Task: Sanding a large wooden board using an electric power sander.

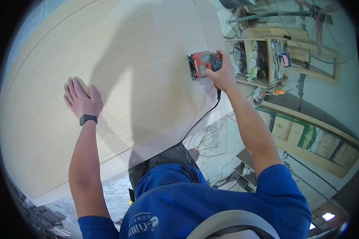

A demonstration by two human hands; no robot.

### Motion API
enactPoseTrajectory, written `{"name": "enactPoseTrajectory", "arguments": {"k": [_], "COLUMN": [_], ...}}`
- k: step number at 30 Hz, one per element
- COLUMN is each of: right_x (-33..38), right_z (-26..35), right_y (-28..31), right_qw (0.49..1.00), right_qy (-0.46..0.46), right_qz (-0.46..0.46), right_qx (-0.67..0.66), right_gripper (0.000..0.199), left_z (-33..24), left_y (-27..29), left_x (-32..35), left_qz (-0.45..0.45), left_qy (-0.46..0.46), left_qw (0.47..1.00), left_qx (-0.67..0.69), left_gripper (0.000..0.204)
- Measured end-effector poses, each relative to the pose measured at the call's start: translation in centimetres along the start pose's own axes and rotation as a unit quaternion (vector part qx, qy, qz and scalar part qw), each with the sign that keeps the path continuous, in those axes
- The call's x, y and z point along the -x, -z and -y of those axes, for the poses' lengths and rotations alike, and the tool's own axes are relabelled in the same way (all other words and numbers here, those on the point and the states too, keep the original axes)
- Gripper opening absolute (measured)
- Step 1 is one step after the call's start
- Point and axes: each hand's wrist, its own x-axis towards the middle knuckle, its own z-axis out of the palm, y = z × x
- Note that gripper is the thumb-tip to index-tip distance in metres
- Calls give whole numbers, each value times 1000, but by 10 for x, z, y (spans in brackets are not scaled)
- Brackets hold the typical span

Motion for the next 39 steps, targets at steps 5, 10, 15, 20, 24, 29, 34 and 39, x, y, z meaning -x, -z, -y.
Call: {"name": "enactPoseTrajectory", "arguments": {"k": [5, 10, 15, 20, 24, 29, 34, 39], "right_x": [36, 64, 82, 83, 58, 23, -13, 0], "right_z": [-6, -1, 40, 77, 78, 32, 8, 39], "right_y": [-4, -22, -42, -57, -39, -29, 16, 18], "right_qw": [998, 994, 989, 995, 993, 977, 972, 946], "right_qy": [-51, -84, -124, -74, 9, 186, 201, 270], "right_qz": [-14, -75, -68, -40, 103, 102, 112, 170], "right_qx": [-18, -1, -41, -60, -48, 9, 48, 50], "right_gripper": [79, 79, 82, 85, 85, 87, 91, 91], "left_z": [2, -1, 1, 1, -4, -20, -210, -382], "left_y": [-7, -9, -8, -8, -5, 12, 30, 48], "left_x": [-2, -5, -8, -13, -2, 98, 248, 258], "left_qz": [-7, -7, -7, 7, 19, 81, 115, 127], "left_qy": [2, 6, 10, 8, 34, 72, -1, 22], "left_qw": [1000, 1000, 1000, 998, 997, 994, 980, 869], "left_qx": [-17, -4, -25, -63, -60, -22, 162, 477], "left_gripper": [74, 74, 75, 74, 75, 78, 87, 82]}}
